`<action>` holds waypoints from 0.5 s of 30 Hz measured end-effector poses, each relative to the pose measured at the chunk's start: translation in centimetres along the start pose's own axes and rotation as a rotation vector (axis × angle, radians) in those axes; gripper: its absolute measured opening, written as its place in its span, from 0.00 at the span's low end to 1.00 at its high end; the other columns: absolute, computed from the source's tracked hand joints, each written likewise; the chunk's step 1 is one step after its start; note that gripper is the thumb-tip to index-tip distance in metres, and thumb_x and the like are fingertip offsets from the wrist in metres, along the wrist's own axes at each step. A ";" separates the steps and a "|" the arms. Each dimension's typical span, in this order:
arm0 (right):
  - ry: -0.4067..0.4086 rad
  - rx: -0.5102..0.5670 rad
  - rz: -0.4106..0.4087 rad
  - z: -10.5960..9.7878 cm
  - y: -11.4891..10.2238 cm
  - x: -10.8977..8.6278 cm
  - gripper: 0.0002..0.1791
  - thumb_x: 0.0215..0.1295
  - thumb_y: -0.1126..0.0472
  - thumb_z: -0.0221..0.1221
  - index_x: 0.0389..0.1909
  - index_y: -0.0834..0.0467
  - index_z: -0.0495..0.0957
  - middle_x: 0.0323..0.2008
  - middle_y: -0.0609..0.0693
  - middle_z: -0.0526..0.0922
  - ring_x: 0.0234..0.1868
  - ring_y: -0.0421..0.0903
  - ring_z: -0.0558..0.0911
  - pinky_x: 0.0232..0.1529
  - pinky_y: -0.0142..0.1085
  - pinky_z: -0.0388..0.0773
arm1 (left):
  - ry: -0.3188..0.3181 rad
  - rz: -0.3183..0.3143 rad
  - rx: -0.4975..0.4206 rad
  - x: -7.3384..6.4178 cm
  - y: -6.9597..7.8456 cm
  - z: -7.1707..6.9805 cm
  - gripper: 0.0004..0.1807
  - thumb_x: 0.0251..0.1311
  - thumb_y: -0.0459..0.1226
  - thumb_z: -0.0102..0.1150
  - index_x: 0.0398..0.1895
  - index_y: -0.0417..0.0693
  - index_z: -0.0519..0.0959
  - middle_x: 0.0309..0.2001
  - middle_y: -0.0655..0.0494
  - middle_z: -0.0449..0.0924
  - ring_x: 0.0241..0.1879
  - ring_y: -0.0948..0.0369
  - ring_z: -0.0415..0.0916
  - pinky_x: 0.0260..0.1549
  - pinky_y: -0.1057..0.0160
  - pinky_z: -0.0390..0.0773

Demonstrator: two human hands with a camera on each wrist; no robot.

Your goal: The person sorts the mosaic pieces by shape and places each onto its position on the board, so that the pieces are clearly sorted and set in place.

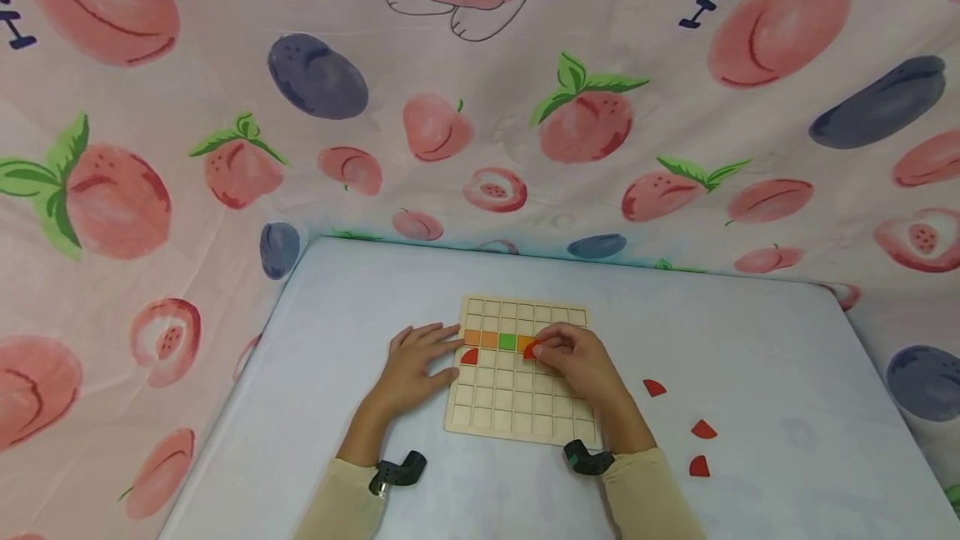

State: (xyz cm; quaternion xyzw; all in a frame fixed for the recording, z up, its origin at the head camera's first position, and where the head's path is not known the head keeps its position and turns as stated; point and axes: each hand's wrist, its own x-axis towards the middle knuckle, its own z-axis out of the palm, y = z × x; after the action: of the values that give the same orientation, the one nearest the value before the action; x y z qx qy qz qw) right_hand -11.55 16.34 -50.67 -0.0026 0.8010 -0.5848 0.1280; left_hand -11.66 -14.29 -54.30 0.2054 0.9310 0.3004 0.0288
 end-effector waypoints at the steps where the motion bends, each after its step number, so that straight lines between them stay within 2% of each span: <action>1: -0.008 0.012 0.006 0.4 -0.1 0.2 0.13 0.65 0.59 0.68 0.47 0.59 0.83 0.40 0.55 0.87 0.36 0.47 0.84 0.37 0.33 0.82 | 0.000 0.000 -0.001 0.0 0.0 0.0 0.27 0.64 0.49 0.64 0.68 0.63 0.78 0.74 0.66 0.69 0.77 0.56 0.59 0.76 0.40 0.46; 5: -0.028 0.022 0.004 1.7 -0.4 0.8 0.11 0.64 0.60 0.69 0.44 0.60 0.84 0.34 0.54 0.88 0.31 0.47 0.83 0.29 0.35 0.82 | 0.002 0.008 -0.007 0.0 0.0 -0.1 0.27 0.65 0.49 0.64 0.67 0.63 0.78 0.74 0.66 0.69 0.77 0.56 0.59 0.76 0.39 0.46; 9: -0.027 0.006 -0.023 2.9 -0.6 1.5 0.10 0.62 0.59 0.70 0.42 0.59 0.85 0.33 0.53 0.88 0.28 0.45 0.83 0.26 0.35 0.81 | -0.006 0.006 -0.008 0.0 0.0 -0.1 0.27 0.65 0.49 0.64 0.68 0.63 0.78 0.75 0.66 0.68 0.77 0.56 0.59 0.76 0.40 0.45; 15: -0.025 -0.053 -0.036 4.2 -0.6 2.6 0.07 0.61 0.57 0.72 0.37 0.54 0.86 0.29 0.49 0.87 0.27 0.45 0.80 0.29 0.35 0.78 | -0.014 0.005 -0.006 0.0 -0.1 -0.1 0.27 0.65 0.49 0.64 0.68 0.63 0.78 0.75 0.66 0.68 0.77 0.56 0.58 0.76 0.39 0.45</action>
State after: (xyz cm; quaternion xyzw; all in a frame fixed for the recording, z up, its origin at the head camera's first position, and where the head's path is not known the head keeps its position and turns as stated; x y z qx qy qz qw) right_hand -13.25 11.85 -51.77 -0.0276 0.8143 -0.5656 0.1274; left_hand -11.69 -14.42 -54.25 0.2099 0.9293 0.3017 0.0351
